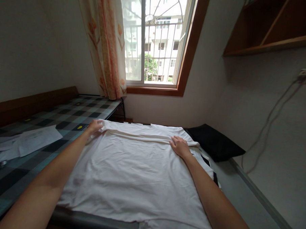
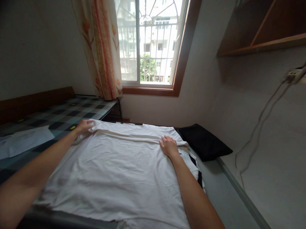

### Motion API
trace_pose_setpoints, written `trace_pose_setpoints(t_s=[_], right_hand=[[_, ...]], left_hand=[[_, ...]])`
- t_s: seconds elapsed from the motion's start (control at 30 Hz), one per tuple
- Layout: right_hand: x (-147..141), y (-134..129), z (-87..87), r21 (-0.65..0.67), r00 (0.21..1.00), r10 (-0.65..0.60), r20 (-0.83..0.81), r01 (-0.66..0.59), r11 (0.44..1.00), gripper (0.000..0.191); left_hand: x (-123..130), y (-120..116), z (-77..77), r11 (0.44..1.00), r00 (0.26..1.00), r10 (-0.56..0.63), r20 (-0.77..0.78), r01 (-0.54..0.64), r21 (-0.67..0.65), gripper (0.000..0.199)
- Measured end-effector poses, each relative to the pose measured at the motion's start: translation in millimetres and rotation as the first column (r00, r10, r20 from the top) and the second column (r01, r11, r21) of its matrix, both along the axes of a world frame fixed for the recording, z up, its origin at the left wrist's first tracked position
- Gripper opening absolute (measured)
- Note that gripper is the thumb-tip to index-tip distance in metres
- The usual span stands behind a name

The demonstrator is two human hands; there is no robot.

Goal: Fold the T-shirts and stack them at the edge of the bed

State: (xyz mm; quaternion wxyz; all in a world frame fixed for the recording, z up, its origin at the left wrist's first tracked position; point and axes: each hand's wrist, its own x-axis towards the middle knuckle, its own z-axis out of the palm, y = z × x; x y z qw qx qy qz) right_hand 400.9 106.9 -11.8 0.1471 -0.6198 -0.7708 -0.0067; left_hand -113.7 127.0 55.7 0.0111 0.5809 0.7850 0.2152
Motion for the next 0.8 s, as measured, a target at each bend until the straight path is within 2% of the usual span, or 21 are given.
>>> trace_pose_setpoints(t_s=[0.07,0.13,0.23,0.3,0.37,0.43,0.47,0.53,0.57,0.63,0.7,0.8], right_hand=[[0.3,0.7,-1.6,0.007,1.000,0.001,0.000,-0.001,1.000,0.043],[0.6,1.6,-3.2,0.014,1.000,0.003,0.000,-0.003,1.000,0.044],[0.9,2.5,-4.7,0.015,1.000,-0.001,0.002,0.001,1.000,0.044],[1.0,2.4,-4.5,0.012,1.000,-0.002,0.003,0.002,1.000,0.044],[0.8,1.5,-3.2,0.012,1.000,-0.002,0.003,0.002,1.000,0.044],[0.2,0.0,-1.2,0.011,1.000,-0.002,0.001,0.002,1.000,0.044],[-0.3,-0.8,-0.1,0.008,1.000,-0.003,0.001,0.003,1.000,0.044],[-1.2,-2.2,1.6,0.000,1.000,-0.009,0.000,0.009,1.000,0.043],[-1.6,-2.7,2.1,-0.004,1.000,-0.013,-0.001,0.013,1.000,0.043],[-1.9,-3.3,2.5,-0.007,1.000,-0.018,-0.003,0.018,1.000,0.043],[-1.5,-3.6,2.1,-0.005,1.000,-0.020,-0.002,0.020,1.000,0.043],[-0.5,-3.4,1.0,-0.002,1.000,-0.017,0.007,0.017,1.000,0.045]], left_hand=[[-2.0,4.5,1.2,0.990,0.998,-0.035,-0.056,0.043,0.133,0.058],[-5.1,7.6,0.5,0.978,0.995,-0.046,-0.085,0.062,0.199,0.064],[-11.2,6.6,-6.6,0.992,0.993,0.000,-0.114,0.015,0.127,0.065],[-14.5,2.1,-14.8,0.996,0.986,0.087,-0.140,-0.085,0.021,0.061],[-15.3,-3.3,-23.0,0.978,0.960,0.197,-0.197,-0.207,-0.032,0.057],[-12.1,-6.3,-28.7,0.966,0.929,0.255,-0.267,-0.257,0.028,0.051],[-8.6,-6.1,-30.2,0.967,0.920,0.255,-0.298,-0.240,0.086,0.049],[2.6,-1.1,-30.9,0.976,0.920,0.193,-0.342,-0.144,0.164,0.045],[10.1,3.3,-30.7,0.986,0.928,0.126,-0.349,-0.077,0.151,0.044],[27.7,14.7,-31.0,0.997,0.943,-0.043,-0.330,0.060,0.040,0.041],[46.3,26.8,-34.1,0.982,0.939,-0.186,-0.288,0.166,-0.093,0.039],[69.2,41.0,-43.1,0.961,0.935,-0.251,-0.252,0.210,-0.178,0.042]])
